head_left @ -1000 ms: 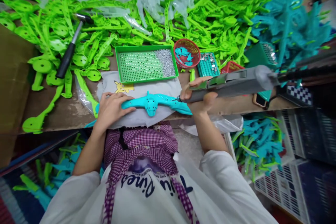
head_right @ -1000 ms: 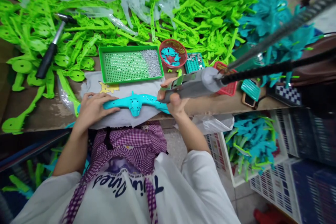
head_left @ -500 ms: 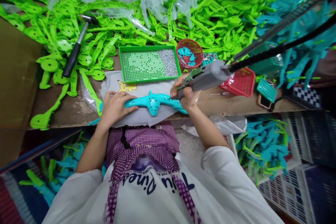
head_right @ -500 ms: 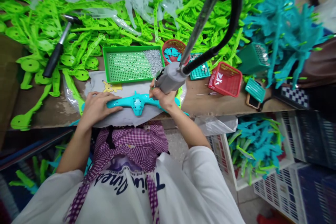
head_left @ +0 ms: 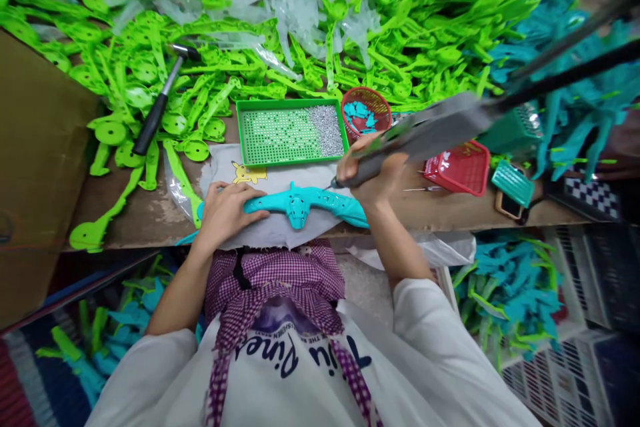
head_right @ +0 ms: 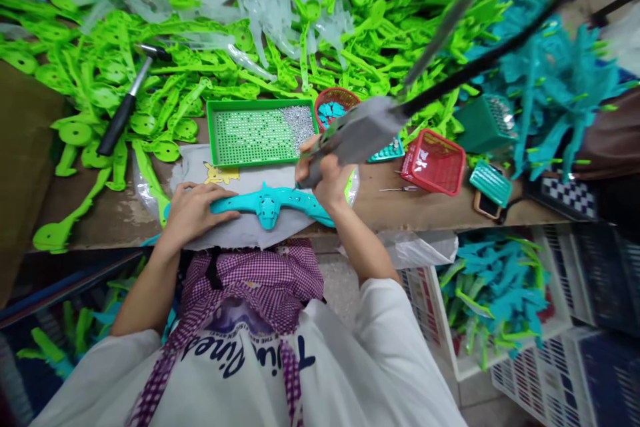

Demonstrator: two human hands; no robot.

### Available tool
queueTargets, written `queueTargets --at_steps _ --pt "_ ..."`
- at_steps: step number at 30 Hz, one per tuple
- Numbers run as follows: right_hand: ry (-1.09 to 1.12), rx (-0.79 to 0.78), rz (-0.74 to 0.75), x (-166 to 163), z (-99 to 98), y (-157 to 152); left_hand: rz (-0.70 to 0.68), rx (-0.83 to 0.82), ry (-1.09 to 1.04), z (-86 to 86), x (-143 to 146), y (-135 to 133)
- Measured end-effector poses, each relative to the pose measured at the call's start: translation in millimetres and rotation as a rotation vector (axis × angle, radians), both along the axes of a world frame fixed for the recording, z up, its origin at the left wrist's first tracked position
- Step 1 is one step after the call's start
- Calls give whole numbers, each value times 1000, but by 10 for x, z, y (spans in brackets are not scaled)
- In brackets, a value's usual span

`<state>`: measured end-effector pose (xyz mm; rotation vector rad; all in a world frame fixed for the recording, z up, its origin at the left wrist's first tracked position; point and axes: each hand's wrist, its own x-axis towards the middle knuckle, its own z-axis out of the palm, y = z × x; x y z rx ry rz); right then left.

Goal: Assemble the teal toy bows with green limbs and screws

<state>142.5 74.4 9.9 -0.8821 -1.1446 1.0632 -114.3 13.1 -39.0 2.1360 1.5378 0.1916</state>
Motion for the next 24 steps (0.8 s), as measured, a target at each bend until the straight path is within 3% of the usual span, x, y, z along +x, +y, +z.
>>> queueTargets --at_steps 3,8,13,24 --pt "-34 65 -120 -114 32 361 8 6 -5 -2 -4 -3" --pt "-186 77 -226 -212 -253 756 -6 26 -6 -62 -24 -16" --pt "-200 89 -214 -206 -432 806 -7 44 -18 -96 -34 -17" --pt "-201 50 -162 -178 -484 820 1 33 -24 -79 -26 -23"
